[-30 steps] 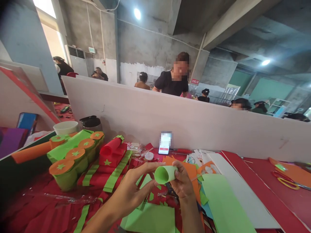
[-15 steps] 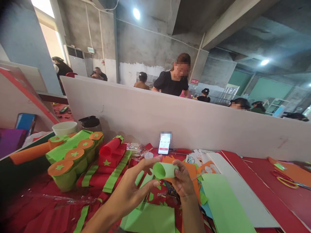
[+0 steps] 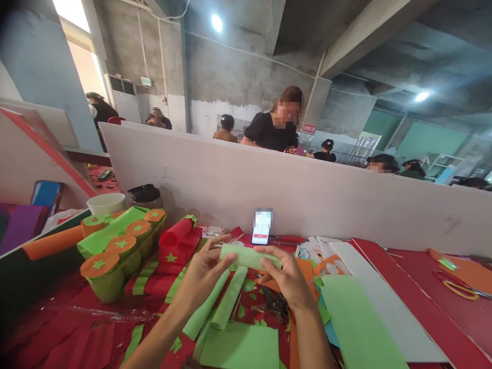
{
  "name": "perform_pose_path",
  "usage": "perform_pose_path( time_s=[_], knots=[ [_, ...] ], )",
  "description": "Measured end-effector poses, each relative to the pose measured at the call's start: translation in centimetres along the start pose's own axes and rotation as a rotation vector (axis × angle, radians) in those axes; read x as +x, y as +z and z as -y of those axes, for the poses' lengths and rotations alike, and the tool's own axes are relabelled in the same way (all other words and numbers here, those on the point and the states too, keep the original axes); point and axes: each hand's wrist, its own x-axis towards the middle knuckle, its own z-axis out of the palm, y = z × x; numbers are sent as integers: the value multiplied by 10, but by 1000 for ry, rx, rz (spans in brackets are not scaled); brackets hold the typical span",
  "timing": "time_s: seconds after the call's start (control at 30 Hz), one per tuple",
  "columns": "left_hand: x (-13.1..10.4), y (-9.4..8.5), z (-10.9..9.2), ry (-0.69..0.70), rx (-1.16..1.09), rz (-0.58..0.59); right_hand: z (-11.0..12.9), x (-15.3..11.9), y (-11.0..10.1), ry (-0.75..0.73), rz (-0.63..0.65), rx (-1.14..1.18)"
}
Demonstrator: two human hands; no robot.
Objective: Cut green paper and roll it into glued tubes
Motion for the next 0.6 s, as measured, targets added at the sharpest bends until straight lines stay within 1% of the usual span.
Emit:
perform_pose_path(
  time_s=[0.1, 0.23, 0.4, 0.6],
  knots=[
    [3, -1, 5, -30, -60, 20, 1, 0, 3, 26, 10, 16],
    [5, -3, 7, -70, -59, 32, 2, -1, 4, 70, 1, 54],
    [4, -4, 4, -64, -109, -8, 2, -2, 4, 87, -6, 76],
    [5, -6, 4, -75, -64, 31, 2, -1, 3, 91, 28, 64]
  ],
)
